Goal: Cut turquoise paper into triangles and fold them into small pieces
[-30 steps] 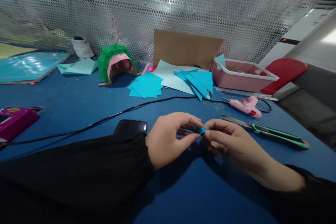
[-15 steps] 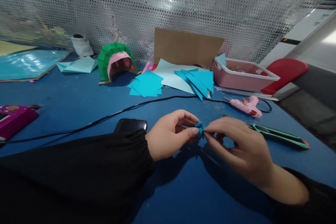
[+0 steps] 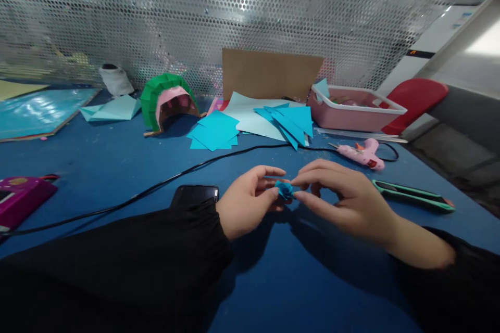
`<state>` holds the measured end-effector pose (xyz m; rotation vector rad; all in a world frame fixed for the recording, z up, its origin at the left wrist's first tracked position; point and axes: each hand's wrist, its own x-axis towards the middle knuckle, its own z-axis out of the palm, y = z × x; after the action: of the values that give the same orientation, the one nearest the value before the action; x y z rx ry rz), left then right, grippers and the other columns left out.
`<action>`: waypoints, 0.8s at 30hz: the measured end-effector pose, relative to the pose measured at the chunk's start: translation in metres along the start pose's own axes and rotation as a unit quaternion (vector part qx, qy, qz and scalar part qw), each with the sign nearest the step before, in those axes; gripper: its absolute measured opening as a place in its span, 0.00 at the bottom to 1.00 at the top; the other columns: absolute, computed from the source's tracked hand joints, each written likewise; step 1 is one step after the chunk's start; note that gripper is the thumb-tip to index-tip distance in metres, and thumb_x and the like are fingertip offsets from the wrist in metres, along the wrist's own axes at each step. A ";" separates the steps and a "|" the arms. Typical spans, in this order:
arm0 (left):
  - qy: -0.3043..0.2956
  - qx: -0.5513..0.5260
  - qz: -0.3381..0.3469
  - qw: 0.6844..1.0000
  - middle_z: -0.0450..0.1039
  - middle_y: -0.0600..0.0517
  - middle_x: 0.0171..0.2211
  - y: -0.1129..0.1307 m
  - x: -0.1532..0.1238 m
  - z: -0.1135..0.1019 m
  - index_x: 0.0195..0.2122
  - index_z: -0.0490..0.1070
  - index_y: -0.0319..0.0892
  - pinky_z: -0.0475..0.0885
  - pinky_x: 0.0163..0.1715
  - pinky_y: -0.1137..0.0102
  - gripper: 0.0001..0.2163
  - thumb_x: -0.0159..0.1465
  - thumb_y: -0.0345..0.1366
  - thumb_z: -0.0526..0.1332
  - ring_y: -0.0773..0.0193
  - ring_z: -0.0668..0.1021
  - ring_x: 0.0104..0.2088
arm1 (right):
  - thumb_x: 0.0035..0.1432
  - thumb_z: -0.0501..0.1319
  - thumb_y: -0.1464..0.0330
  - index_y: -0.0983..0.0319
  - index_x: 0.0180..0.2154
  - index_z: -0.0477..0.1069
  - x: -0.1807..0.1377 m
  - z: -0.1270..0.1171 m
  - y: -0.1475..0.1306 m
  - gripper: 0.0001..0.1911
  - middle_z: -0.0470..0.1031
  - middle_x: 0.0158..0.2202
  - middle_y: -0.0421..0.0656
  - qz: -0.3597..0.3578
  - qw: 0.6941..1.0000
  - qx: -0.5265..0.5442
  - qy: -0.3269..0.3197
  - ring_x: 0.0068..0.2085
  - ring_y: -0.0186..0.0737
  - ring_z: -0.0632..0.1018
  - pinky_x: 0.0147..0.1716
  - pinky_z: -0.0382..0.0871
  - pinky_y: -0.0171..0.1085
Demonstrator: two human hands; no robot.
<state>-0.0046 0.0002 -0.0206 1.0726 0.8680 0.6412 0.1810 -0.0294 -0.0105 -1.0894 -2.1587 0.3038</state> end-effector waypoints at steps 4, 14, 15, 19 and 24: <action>-0.019 0.037 0.024 0.999 0.73 0.44 0.45 -0.001 0.000 -0.002 0.48 0.64 0.36 0.72 0.37 0.73 0.13 0.63 0.20 0.55 0.69 0.76 0.37 | 0.58 0.59 0.73 0.61 0.36 0.74 0.008 0.000 -0.005 0.05 0.74 0.33 0.44 -0.028 0.999 -0.018 -0.033 0.30 0.34 0.73 0.27 0.70 0.32; 0.051 0.008 -0.021 0.998 0.65 0.39 0.55 0.015 0.006 0.003 0.52 0.60 0.37 0.71 0.37 0.70 0.18 0.61 0.18 0.53 0.64 0.76 0.43 | 0.59 0.54 0.74 0.60 0.33 0.68 0.034 -0.015 0.033 0.06 0.72 0.33 0.44 -0.071 0.988 -0.120 -0.061 0.35 0.37 0.73 0.35 0.68 0.36; 0.060 0.007 -0.026 0.998 0.65 0.39 0.56 0.016 0.007 0.002 0.51 0.60 0.37 0.71 0.37 0.70 0.18 0.61 0.18 0.53 0.64 0.76 0.43 | 0.59 0.54 0.71 0.60 0.32 0.69 0.037 -0.021 0.045 0.06 0.72 0.32 0.44 -0.047 0.985 -0.158 -0.057 0.34 0.38 0.73 0.34 0.68 0.37; 0.064 0.009 -0.035 0.997 0.65 0.39 0.56 0.019 0.009 0.001 0.49 0.62 0.37 0.71 0.37 0.69 0.16 0.61 0.19 0.54 0.62 0.77 0.42 | 0.57 0.54 0.66 0.61 0.29 0.70 0.046 -0.042 0.093 0.09 0.72 0.28 0.46 0.054 0.968 -0.239 -0.049 0.29 0.41 0.72 0.30 0.65 0.39; 0.068 0.011 -0.047 0.996 0.65 0.39 0.56 0.023 0.011 0.001 0.50 0.62 0.37 0.71 0.37 0.68 0.16 0.62 0.20 0.53 0.62 0.77 0.41 | 0.51 0.56 0.66 0.60 0.25 0.70 0.050 -0.054 0.114 0.07 0.73 0.25 0.43 0.122 0.956 -0.253 -0.080 0.26 0.40 0.73 0.27 0.64 0.38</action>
<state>0.0012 0.0169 -0.0026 1.0106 1.0401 0.6318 0.2676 0.0751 -0.0025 -1.6745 -2.3102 -0.0667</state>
